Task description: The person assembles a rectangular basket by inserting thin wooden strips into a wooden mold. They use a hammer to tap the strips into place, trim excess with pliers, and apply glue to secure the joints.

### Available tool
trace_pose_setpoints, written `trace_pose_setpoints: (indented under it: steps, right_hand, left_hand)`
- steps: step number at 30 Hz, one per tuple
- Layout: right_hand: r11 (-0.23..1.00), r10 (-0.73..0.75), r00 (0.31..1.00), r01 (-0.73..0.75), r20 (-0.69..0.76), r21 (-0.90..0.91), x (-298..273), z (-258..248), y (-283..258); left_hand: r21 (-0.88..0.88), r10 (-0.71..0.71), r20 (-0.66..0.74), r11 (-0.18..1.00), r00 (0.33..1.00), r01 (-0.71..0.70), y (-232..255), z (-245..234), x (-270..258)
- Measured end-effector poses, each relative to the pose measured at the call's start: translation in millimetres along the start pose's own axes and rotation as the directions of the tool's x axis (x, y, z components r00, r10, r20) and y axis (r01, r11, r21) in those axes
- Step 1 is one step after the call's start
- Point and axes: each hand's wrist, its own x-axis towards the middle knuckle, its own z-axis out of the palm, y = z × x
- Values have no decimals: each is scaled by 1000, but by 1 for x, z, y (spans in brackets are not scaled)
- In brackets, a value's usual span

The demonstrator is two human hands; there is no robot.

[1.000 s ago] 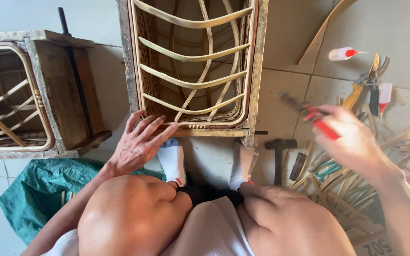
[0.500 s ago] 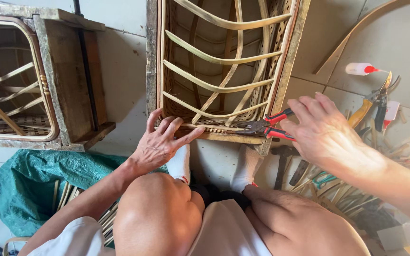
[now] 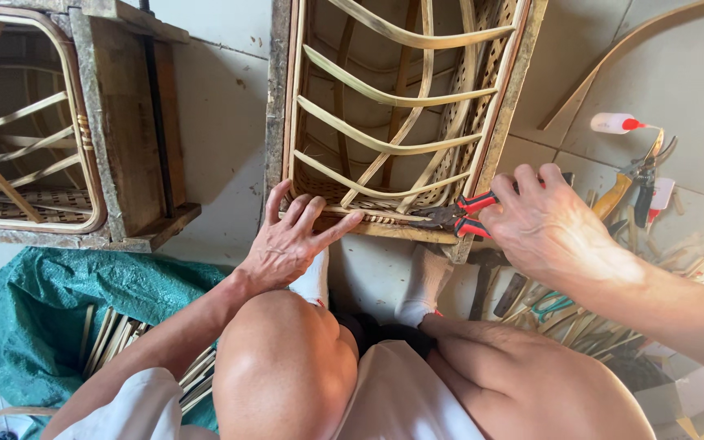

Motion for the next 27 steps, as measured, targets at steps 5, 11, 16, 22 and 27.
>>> trace_pose_setpoints:
  steps: [5, 11, 16, 22, 27]
  right_hand:
    - [998, 51, 999, -51, 0, 44, -8, -1, -3]
    - [991, 106, 994, -105, -5, 82, -17, 8, -7]
    - [992, 118, 989, -122, 93, 38, -12, -9, -2]
    - [993, 43, 988, -27, -148, 112, 8, -33, -9]
    - [997, -54, 996, 50, -69, -55, 54, -68, -20]
  left_hand:
    - [-21, 4, -39, 1000, 999, -4, -5, 1, -2]
    - [-455, -431, -386, 858, 816, 239, -18, 4, -25]
    - [-938, -732, 122, 137, 670, 320, -28, 9, -24]
    - [-950, -779, 147, 60, 609, 306, -17, 20, -7]
    - [-958, -776, 78, 115, 626, 262, -18, 25, -11]
